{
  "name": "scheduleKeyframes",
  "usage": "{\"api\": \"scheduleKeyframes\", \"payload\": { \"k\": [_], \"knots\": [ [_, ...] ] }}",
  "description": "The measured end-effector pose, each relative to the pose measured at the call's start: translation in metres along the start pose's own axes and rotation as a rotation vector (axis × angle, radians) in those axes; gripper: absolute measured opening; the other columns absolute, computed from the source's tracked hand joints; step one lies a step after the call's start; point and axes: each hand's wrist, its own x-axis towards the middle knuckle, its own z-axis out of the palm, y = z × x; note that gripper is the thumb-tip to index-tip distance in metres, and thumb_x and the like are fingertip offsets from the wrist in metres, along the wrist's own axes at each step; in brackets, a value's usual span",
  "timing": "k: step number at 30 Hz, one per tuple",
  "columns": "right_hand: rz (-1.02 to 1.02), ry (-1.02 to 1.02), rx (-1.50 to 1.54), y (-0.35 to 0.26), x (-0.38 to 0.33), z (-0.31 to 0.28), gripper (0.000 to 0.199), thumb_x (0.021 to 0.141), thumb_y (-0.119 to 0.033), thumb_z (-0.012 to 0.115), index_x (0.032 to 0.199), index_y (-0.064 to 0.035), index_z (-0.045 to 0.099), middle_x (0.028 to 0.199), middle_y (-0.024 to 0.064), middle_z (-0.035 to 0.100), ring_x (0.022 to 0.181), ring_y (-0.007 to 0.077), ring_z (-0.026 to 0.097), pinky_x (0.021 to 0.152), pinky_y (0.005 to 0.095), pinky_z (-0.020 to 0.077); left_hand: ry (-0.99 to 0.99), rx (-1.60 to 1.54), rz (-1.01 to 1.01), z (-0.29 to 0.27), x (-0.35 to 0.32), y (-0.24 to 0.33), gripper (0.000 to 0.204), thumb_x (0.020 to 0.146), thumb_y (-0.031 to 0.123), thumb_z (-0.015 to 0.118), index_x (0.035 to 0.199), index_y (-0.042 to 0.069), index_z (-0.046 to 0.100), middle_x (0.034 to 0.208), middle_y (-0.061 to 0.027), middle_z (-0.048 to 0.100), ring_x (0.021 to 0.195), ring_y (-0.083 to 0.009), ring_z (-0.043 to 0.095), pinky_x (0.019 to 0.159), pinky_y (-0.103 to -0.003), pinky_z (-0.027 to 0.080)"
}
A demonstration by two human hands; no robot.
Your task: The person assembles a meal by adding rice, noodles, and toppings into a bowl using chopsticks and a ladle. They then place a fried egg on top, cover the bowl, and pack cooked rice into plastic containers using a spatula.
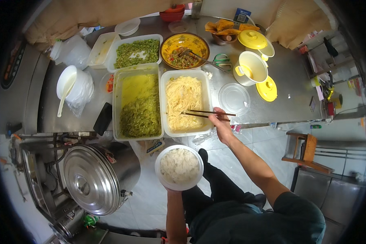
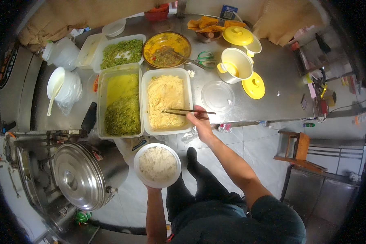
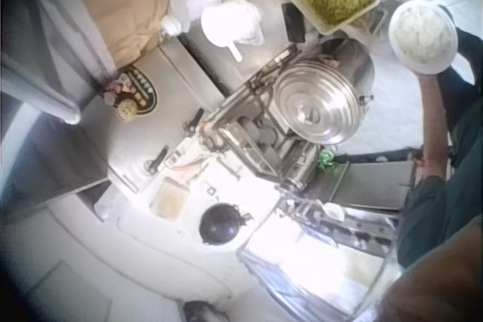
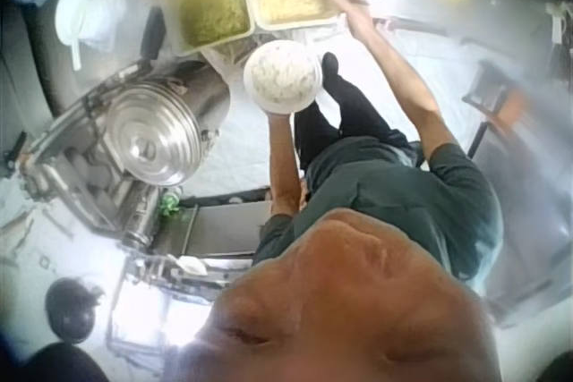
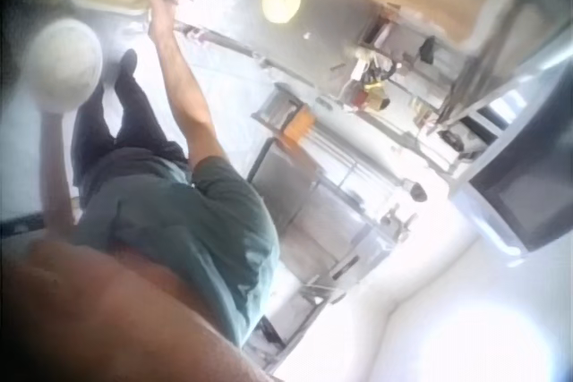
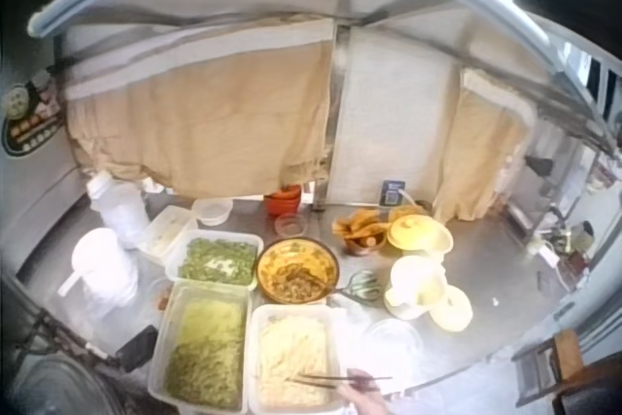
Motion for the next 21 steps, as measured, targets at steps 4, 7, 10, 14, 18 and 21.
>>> {"api": "scheduleKeyframes", "payload": {
  "k": [4, 7, 10, 14, 18, 21],
  "knots": [
    [0.09, 0.482, 0.029, -0.039, -0.04, -0.04, 0.063, 0.095, -0.052, 0.062, 0.139, -0.0084, 0.049, 0.126, 0.0026, 0.057, 0.108, 0.0145, 0.053, 0.09, 0.035, 0.0406, 0.003, 0.025, 0.025, 0.012, 0.006, -0.006, 0.074, 0.099, 0.066, 0.036, 0.154, 0.016, 0.036, 0.156, -0.0142, 0.039, 0.14, -0.0358, 0.044, 0.112, -0.058, 0.041],
    [-0.384, 0.391, -0.261, -0.088, -0.006, -0.065, 0.043, 0.097, -0.015, 0.061, 0.137, -0.0034, 0.05, 0.125, 0.0072, 0.055, 0.104, 0.0157, 0.056, 0.089, 0.0319, 0.0481, 0.006, 0.049, 0.041, 0.016, 0.003, 0.0, 0.074, 0.099, 0.065, 0.037, 0.154, 0.015, 0.036, 0.156, -0.0141, 0.039, 0.14, -0.0358, 0.044, 0.111, -0.058, 0.041],
    [-0.815, 0.207, -1.065, -0.136, 0.083, -0.061, 0.061, 0.083, 0.007, 0.061, 0.141, -0.0068, 0.047, 0.134, 0.0194, 0.049, 0.109, 0.0382, 0.056, 0.094, 0.0392, 0.0494, 0.007, 0.046, 0.033, 0.015, -0.005, 0.004, 0.074, 0.099, 0.064, 0.038, 0.154, 0.015, 0.036, 0.156, -0.0141, 0.039, 0.14, -0.0358, 0.044, 0.111, -0.058, 0.041],
    [-0.844, -0.016, -1.332, -0.167, 0.136, -0.037, 0.042, 0.088, -0.004, 0.064, 0.129, -0.0087, 0.061, 0.114, 0.0145, 0.06, 0.099, 0.0353, 0.063, 0.083, 0.0418, 0.0536, 0.013, 0.055, 0.033, 0.013, -0.017, 0.01, 0.074, 0.099, 0.064, 0.039, 0.154, 0.015, 0.036, 0.156, -0.0142, 0.039, 0.139, -0.0357, 0.044, 0.111, -0.057, 0.042],
    [-1.014, -0.056, -1.138, -0.177, 0.14, -0.011, 0.024, 0.089, -0.013, 0.069, 0.113, -0.0095, 0.072, 0.099, 0.0111, 0.065, 0.087, 0.03, 0.067, 0.073, 0.0408, 0.0552, 0.024, 0.058, 0.032, 0.012, -0.028, 0.01, 0.074, 0.099, 0.064, 0.039, 0.154, 0.015, 0.036, 0.156, -0.0142, 0.039, 0.139, -0.0357, 0.044, 0.111, -0.057, 0.042],
    [-1.163, -0.136, -0.997, -0.189, 0.161, 0.013, 0.023, 0.089, -0.012, 0.07, 0.111, -0.0059, 0.073, 0.094, 0.0127, 0.069, 0.078, 0.0288, 0.068, 0.069, 0.0399, 0.0558, 0.025, 0.059, 0.03, 0.013, -0.031, 0.011, 0.074, 0.099, 0.064, 0.04, 0.154, 0.015, 0.036, 0.156, -0.0142, 0.039, 0.139, -0.0357, 0.044, 0.111, -0.057, 0.042]
  ]
}}
